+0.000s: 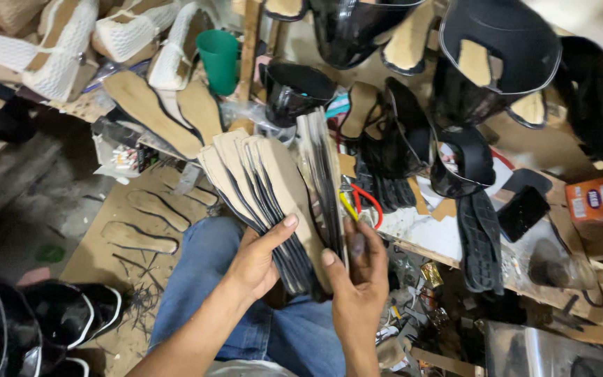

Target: The person applies glue to the edges of a black shoe upper using a brush, then sets it aside. They then pick up a stack of insoles and apply glue to the edges of each insole in the stack.

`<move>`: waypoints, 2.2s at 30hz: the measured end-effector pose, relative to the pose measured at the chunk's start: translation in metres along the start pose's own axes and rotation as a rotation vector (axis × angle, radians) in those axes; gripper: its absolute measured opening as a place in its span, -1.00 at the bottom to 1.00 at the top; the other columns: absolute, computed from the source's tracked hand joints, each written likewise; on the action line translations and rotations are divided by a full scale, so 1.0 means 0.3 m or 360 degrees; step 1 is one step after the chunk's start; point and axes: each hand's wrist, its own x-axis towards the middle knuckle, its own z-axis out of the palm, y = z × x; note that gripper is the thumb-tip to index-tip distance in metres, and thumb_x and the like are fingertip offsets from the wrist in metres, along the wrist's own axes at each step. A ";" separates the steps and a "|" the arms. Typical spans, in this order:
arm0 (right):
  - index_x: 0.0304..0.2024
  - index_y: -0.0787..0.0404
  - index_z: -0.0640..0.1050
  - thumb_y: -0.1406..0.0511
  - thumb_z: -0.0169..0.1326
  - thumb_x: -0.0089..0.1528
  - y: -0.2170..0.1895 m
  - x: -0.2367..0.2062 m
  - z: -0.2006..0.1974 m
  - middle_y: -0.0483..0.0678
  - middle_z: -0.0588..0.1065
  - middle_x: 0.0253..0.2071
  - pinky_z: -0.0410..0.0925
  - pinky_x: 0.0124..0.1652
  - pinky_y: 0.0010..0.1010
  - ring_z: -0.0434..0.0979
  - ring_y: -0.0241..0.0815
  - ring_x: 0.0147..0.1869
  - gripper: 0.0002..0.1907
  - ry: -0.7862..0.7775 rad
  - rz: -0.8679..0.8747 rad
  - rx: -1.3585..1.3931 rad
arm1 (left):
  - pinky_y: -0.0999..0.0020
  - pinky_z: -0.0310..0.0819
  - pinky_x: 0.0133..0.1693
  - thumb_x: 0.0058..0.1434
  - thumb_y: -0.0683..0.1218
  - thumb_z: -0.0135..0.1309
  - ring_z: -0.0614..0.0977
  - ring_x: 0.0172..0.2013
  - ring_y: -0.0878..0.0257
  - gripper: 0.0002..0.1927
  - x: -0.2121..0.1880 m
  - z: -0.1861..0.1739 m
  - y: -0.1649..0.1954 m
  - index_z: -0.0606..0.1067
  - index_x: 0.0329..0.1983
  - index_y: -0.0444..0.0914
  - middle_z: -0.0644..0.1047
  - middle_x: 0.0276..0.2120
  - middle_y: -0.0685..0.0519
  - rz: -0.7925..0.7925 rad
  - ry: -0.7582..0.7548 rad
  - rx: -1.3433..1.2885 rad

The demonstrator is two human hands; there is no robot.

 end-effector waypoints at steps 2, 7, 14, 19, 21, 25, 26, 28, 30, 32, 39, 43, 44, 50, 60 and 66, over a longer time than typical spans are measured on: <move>0.35 0.27 0.35 0.45 0.25 0.14 -0.008 0.004 0.003 0.19 0.51 0.24 0.36 0.17 -0.34 0.51 -0.10 0.21 -0.29 -0.0058 0.0059 -0.0236 | 0.20 0.62 -0.08 0.31 -0.09 0.16 0.66 -0.12 0.22 -0.62 0.002 -0.018 0.000 0.44 0.15 -0.29 0.58 -0.10 0.05 0.0042 -0.0003 -0.0035; 0.34 0.30 0.31 0.51 0.26 0.04 -0.004 0.000 0.023 0.13 0.41 0.36 0.25 0.32 -0.28 0.41 -0.09 0.40 -0.20 -0.0403 -0.0102 -0.0289 | 0.12 0.60 0.01 0.28 0.10 0.11 0.65 0.00 0.12 -0.45 0.000 -0.049 0.016 0.40 0.23 -0.29 0.59 0.03 -0.05 0.0048 -0.0035 -0.0013; 0.38 0.30 0.28 0.47 0.39 0.00 -0.022 0.002 0.040 0.16 0.39 0.37 0.20 0.38 -0.23 0.37 -0.03 0.45 -0.08 -0.0505 -0.0175 -0.0509 | 0.09 0.48 0.22 0.22 0.34 0.04 0.56 0.19 0.15 -0.15 -0.017 -0.040 0.043 0.30 0.38 -0.31 0.48 0.21 -0.05 0.0126 -0.0456 -0.0122; 0.40 0.32 0.27 0.44 0.35 0.08 -0.024 -0.021 0.047 0.16 0.37 0.40 0.25 0.37 -0.24 0.39 -0.03 0.46 -0.14 -0.0500 -0.0358 -0.0598 | 0.09 0.47 0.19 0.34 0.22 0.07 0.57 0.13 0.12 -0.30 -0.006 -0.031 0.017 0.36 0.31 -0.39 0.52 0.14 -0.10 0.0101 -0.0299 0.0140; 0.39 0.32 0.28 0.44 0.37 0.06 -0.018 -0.033 0.033 0.16 0.37 0.39 0.24 0.35 -0.24 0.38 -0.04 0.45 -0.12 -0.0540 -0.0362 -0.0620 | 0.09 0.49 0.16 0.38 0.14 0.09 0.58 0.10 0.11 -0.39 -0.003 -0.029 0.007 0.38 0.29 -0.40 0.53 0.11 -0.10 0.0122 -0.0243 0.0205; 0.31 0.33 0.34 0.47 0.30 0.08 0.006 -0.021 -0.020 0.15 0.43 0.31 0.32 0.28 -0.28 0.46 -0.11 0.34 -0.24 -0.0453 -0.0267 -0.0320 | 0.07 0.59 0.03 0.35 0.09 0.08 0.65 -0.02 0.03 -0.44 -0.008 -0.030 0.025 0.42 0.22 -0.42 0.60 -0.02 -0.17 0.0021 -0.0146 -0.0047; 0.29 0.33 0.38 0.49 0.25 0.12 0.018 -0.007 -0.027 0.14 0.46 0.28 0.37 0.27 -0.30 0.51 -0.14 0.31 -0.33 -0.0351 -0.0280 -0.0201 | 0.06 0.62 -0.01 0.35 0.11 0.07 0.67 -0.06 0.01 -0.43 -0.009 -0.030 0.036 0.42 0.21 -0.43 0.62 -0.07 -0.21 -0.0027 -0.0121 -0.0171; 0.09 0.31 0.53 0.45 0.15 0.31 0.027 0.060 -0.072 0.06 0.69 -0.04 0.46 -0.21 -0.43 0.61 -0.25 -0.19 -0.72 0.0024 -0.0077 -0.0426 | 0.08 0.61 -0.04 0.25 0.05 0.09 0.68 -0.05 0.06 -0.45 -0.027 -0.040 0.067 0.41 0.22 -0.36 0.64 -0.03 -0.11 -0.0039 -0.0121 -0.0095; 0.08 0.27 0.47 0.43 0.10 0.38 0.028 0.132 -0.110 -0.06 0.61 -0.17 0.46 -0.05 -0.52 0.64 -0.33 -0.09 -0.78 -0.0007 -0.0332 -0.0500 | 0.10 0.60 -0.06 0.20 -0.02 0.12 0.68 -0.06 0.06 -0.45 -0.032 -0.056 0.100 0.42 0.23 -0.35 0.64 -0.04 -0.09 -0.0081 -0.0099 0.0097; 0.14 0.27 0.51 0.40 0.07 0.43 0.028 0.192 -0.125 -0.08 0.53 -0.22 0.40 -0.12 -0.49 0.52 -0.31 -0.16 -0.77 0.0117 -0.0217 -0.0449 | 0.09 0.59 -0.06 0.22 -0.11 0.17 0.66 -0.09 0.02 -0.46 -0.047 -0.074 0.113 0.44 0.25 -0.41 0.62 -0.08 -0.15 -0.0187 -0.0039 0.0403; 0.39 0.26 0.24 0.46 0.14 0.22 0.010 0.134 -0.024 0.04 0.39 0.29 0.34 0.21 -0.33 0.42 -0.15 0.35 -0.31 -0.0689 -0.0128 -0.0205 | 0.19 0.56 0.01 0.24 -0.14 0.17 0.63 -0.02 0.17 -0.52 -0.043 -0.090 0.017 0.43 0.22 -0.34 0.59 -0.02 -0.02 -0.0038 0.0107 0.0335; 0.43 0.28 0.15 0.49 0.30 0.08 0.012 0.057 0.023 0.10 0.28 0.43 0.15 0.37 -0.25 0.28 -0.09 0.48 -0.07 -0.0706 0.0031 -0.0190 | 0.26 0.52 0.05 0.28 -0.05 0.16 0.59 0.04 0.22 -0.49 -0.014 -0.087 0.001 0.41 0.26 -0.31 0.58 0.03 0.02 -0.0019 0.0069 0.0368; 0.45 0.28 0.14 0.51 0.27 0.10 0.014 0.047 0.021 0.10 0.26 0.46 0.11 0.40 -0.25 0.26 -0.08 0.51 -0.08 -0.0650 0.0070 -0.0114 | 0.29 0.50 0.08 0.29 -0.06 0.18 0.57 0.06 0.24 -0.47 -0.010 -0.081 -0.001 0.41 0.29 -0.31 0.57 0.05 0.02 0.0008 0.0044 0.0470; 0.46 0.27 0.15 0.50 0.20 0.12 0.020 0.056 -0.103 0.12 0.36 0.36 0.26 0.30 -0.30 0.38 -0.12 0.41 -0.11 -0.0279 0.0091 -0.0167 | 0.32 0.53 0.04 0.25 -0.04 0.16 0.60 0.04 0.28 -0.46 0.008 0.000 -0.023 0.37 0.28 -0.22 0.58 0.03 0.06 -0.0016 0.0170 0.0477; 0.39 0.23 0.31 0.28 0.24 0.17 0.145 0.287 -0.252 0.19 0.50 0.17 0.31 0.17 0.01 0.43 0.31 0.22 -0.25 -0.0131 -0.0637 -0.1895 | 0.18 0.56 0.03 0.37 0.04 -0.03 0.60 0.09 0.09 -0.46 -0.036 0.020 0.058 0.36 0.32 -0.34 0.55 0.17 -0.10 -0.0028 -0.0068 0.0411; 0.30 0.25 0.44 0.28 0.24 0.23 0.234 0.380 -0.229 0.17 0.51 0.15 0.30 0.16 0.00 0.41 0.34 0.19 -0.41 -0.0051 -0.0885 -0.1864 | 0.07 0.57 0.07 0.36 0.01 -0.08 0.60 0.12 -0.01 -0.45 -0.079 -0.019 0.097 0.34 0.32 -0.39 0.51 0.20 -0.16 -0.0119 -0.0279 -0.0033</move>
